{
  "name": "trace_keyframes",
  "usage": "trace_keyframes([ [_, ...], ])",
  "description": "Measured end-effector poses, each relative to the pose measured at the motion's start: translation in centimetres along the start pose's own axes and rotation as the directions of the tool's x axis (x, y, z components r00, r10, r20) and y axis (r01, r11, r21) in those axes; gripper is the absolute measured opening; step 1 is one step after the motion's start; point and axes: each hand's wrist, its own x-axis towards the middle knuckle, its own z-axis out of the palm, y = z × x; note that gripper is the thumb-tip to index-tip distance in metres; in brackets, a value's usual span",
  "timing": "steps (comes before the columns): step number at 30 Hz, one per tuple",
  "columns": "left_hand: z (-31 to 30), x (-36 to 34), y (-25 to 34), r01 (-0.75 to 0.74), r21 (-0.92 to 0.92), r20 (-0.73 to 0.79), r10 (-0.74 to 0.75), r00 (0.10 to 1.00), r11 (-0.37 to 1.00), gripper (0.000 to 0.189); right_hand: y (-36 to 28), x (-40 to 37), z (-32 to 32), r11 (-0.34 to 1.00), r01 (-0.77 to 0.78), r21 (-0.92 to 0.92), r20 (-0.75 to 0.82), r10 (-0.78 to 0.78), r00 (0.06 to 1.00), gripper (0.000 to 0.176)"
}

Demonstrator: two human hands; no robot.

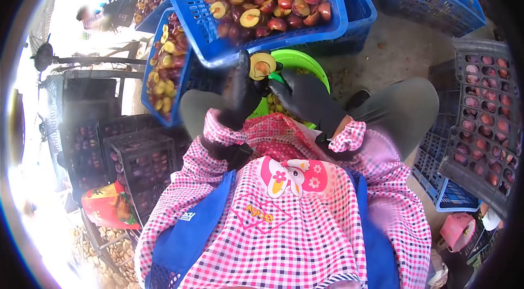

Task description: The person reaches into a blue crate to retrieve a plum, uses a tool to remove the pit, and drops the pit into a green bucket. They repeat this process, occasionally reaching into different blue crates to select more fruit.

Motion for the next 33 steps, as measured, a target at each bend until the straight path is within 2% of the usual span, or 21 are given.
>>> trace_keyframes([
  [1, -0.6, 0.4, -0.3, 0.002, -0.001, 0.0, -0.002, 1.0, 1.0, 0.058, 0.2, 0.1, 0.1, 1.0, 0.018, 0.021, -0.023, -0.017, 1.0, 0.034],
  [3, -1.4, 1.0, -0.6, 0.003, 0.192, 0.0, -0.003, 1.0, 0.981, 0.062, 0.3, 0.2, 0.1, 0.998, 0.012, 0.062, -0.018, -0.011, 1.0, 0.034],
  [4, -1.6, 1.1, -0.9, 0.007, 0.191, 0.0, -0.007, 1.0, 0.982, 0.062, 0.4, 0.2, 0.2, 0.994, 0.006, 0.105, -0.011, -0.005, 1.0, 0.035],
  [7, 0.2, 0.4, 0.7, 0.036, 0.194, -0.019, -0.033, 0.999, 0.98, 0.067, -0.4, 0.2, -0.4, 0.995, -0.082, 0.065, 0.064, 0.078, 0.995, 0.034],
  [10, 1.0, 0.2, 1.0, -0.006, 0.234, -0.038, 0.016, 0.999, 0.972, 0.069, 0.3, 0.3, -0.2, 0.997, -0.053, 0.046, 0.076, 0.05, 0.996, 0.033],
  [12, 1.3, 0.1, 0.5, -0.187, 0.388, -0.101, 0.244, 0.965, 0.902, 0.071, 0.0, 0.2, 0.0, 0.998, -0.034, 0.049, 0.05, 0.032, 0.998, 0.032],
  [13, 1.8, 0.1, 0.2, -0.185, 0.388, -0.101, 0.242, 0.965, 0.903, 0.071, -0.2, 0.2, 0.0, 0.999, -0.013, 0.051, 0.023, 0.012, 1.0, 0.032],
  [15, 2.8, 0.1, -0.2, -0.422, 0.667, -0.056, 0.606, 0.793, 0.614, 0.071, -0.4, 0.3, 0.1, 0.996, -0.024, 0.084, 0.02, 0.022, 1.0, 0.032],
  [20, 2.8, 0.8, -0.2, -0.449, 0.672, -0.055, 0.644, 0.763, 0.589, 0.075, 0.4, 0.3, 0.6, 0.972, -0.061, 0.227, 0.056, 0.05, 0.997, 0.033],
  [22, 2.8, 1.1, 0.2, -0.457, 0.671, -0.05, 0.652, 0.757, 0.583, 0.076, 1.1, 0.4, 0.8, 0.93, -0.029, 0.367, 0.107, -0.011, 0.994, 0.034],
  [23, 2.6, 1.3, 0.7, -0.428, 0.556, -0.068, 0.552, 0.831, 0.713, 0.077, 1.2, 0.5, 0.4, 0.93, -0.03, 0.367, 0.107, -0.01, 0.994, 0.034],
  [24, 2.6, 1.4, 1.0, -0.375, 0.428, -0.067, 0.442, 0.894, 0.822, 0.078, 1.2, 0.5, -0.2, 0.713, -0.338, 0.614, 0.363, 0.126, 0.923, 0.036],
  [25, 2.5, 1.8, 1.0, -0.374, 0.43, -0.066, 0.441, 0.895, 0.822, 0.078, 1.0, 0.5, -0.7, 0.373, -0.62, 0.69, 0.618, 0.143, 0.773, 0.038],
  [26, 2.4, 2.1, 0.8, -0.344, 0.366, -0.099, 0.404, 0.909, 0.865, 0.077, 0.6, 0.5, -0.9, 0.373, -0.619, 0.691, 0.617, 0.141, 0.774, 0.038],
  [28, 2.7, 2.4, 0.5, -0.318, 0.299, -0.128, 0.368, 0.921, 0.9, 0.076, -0.2, 0.4, -1.3, -0.037, -0.739, 0.672, 0.738, -0.049, 0.673, 0.04],
  [30, 3.2, 2.5, 0.1, -0.131, -0.04, -0.155, 0.124, 0.98, 0.991, 0.073, -0.1, 0.4, -1.2, 0.008, -0.722, 0.692, 0.722, -0.047, 0.691, 0.04],
  [31, 1.9, 3.9, -1.8, -0.016, -0.291, -0.137, -0.025, 0.99, 0.957, 0.074, 0.0, 0.4, -1.1, 0.055, -0.707, 0.705, 0.709, -0.044, 0.704, 0.04],
  [32, 1.6, 4.3, -1.3, -0.023, -0.292, -0.138, -0.018, 0.99, 0.956, 0.074, 0.1, 0.3, -0.9, 0.061, -0.707, 0.704, 0.71, -0.047, 0.703, 0.04],
  [33, 1.0, 4.4, -0.3, -0.033, -0.279, -0.097, 0.006, 0.995, 0.96, 0.074, 0.3, 0.2, -0.4, 0.271, -0.605, 0.748, 0.637, -0.037, 0.77, 0.039],
])
